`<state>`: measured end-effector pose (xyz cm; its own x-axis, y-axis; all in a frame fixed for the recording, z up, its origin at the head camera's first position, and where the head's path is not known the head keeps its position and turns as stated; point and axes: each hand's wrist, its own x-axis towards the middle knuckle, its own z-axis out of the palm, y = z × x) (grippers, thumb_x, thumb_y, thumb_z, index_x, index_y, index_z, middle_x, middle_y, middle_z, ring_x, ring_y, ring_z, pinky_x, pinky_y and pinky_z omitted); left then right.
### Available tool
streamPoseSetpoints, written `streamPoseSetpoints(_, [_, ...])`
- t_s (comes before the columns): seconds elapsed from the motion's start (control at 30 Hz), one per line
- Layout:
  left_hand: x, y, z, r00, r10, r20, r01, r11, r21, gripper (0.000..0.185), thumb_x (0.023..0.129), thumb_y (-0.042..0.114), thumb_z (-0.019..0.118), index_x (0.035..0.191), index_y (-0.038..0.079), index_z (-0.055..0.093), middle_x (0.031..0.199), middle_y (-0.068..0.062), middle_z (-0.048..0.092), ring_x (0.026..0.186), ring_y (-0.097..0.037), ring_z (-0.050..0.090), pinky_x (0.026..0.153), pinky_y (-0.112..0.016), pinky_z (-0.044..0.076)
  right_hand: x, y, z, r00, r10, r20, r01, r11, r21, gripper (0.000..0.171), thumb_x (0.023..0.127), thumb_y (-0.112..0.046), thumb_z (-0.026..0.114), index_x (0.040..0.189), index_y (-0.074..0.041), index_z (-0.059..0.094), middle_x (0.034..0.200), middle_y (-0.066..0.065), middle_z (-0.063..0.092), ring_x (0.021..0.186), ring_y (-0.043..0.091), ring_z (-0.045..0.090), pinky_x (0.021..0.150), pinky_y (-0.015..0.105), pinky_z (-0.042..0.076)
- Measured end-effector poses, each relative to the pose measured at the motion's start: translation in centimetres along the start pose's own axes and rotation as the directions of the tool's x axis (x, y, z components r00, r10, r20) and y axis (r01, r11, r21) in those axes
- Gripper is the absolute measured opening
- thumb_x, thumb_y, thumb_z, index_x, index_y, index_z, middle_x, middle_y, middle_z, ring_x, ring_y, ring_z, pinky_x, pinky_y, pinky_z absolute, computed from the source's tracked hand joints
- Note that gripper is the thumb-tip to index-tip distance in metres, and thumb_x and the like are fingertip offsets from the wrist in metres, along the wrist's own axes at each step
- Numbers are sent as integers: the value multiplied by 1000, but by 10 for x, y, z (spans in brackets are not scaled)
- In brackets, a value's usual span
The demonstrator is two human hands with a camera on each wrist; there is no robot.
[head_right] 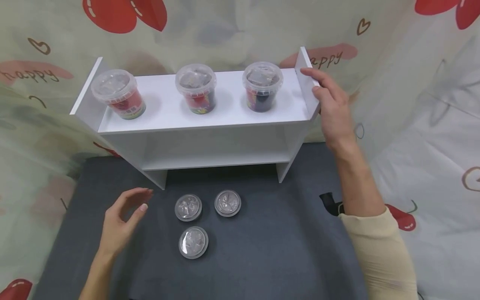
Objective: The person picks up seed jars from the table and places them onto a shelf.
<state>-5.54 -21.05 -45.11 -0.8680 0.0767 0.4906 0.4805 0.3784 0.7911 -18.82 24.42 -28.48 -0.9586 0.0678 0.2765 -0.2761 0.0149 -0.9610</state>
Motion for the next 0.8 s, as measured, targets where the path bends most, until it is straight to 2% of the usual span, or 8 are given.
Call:
streamPoseSetpoints(0.1, [-5,6,7,999,-2,48,1,1000,16,47,79,-17,70,123,-2,63,115,-16,68,109,-15,63,94,-21,45,2,5,4,1000,-30,-8,30,999,15,46,98,-16,32,137,-13,57,152,5,35,129,26,36,104,41,34])
streamPoseSetpoints(0.27, [-7,25,14,992,-73,99,68,996,54,41,80,-13,72,119,-5,63,113,-17,68,107,-19,63,94,-21,45,3,11,7,998,-66,-19,67,996,58,46,97,-17,30,135,-15,56,149,6,35,125,26,37,98,39,35])
streamPoseSetpoints(0.37, [-10,28,16,989,-97,108,91,994,58,40,80,-13,72,118,-6,63,113,-17,68,107,-18,63,94,-19,44,3,13,7,997,-75,-22,77,993,92,45,96,-17,31,134,-15,57,148,7,36,123,26,39,95,38,36])
streamPoseSetpoints(0.43, [-15,22,18,991,-85,105,81,996,44,41,79,-14,72,118,-6,63,112,-19,68,107,-19,63,93,-19,44,3,14,7,997,-72,-21,74,991,110,45,96,-17,31,133,-15,57,147,7,36,123,26,40,95,39,35])
streamPoseSetpoints(0.63, [-34,-11,27,995,-42,95,42,999,-1,47,79,-13,72,124,1,63,116,-15,68,109,-18,63,93,-22,46,5,14,7,998,-56,-34,61,984,169,43,95,-16,34,132,-15,57,146,10,41,122,27,42,95,41,34])
streamPoseSetpoints(0.8, [-44,-22,30,993,-51,104,53,998,-19,49,80,-10,74,125,5,64,118,-12,68,110,-18,63,93,-23,46,5,15,10,997,-52,-62,64,975,214,41,94,-15,35,127,-14,59,141,12,44,119,27,42,93,41,33])
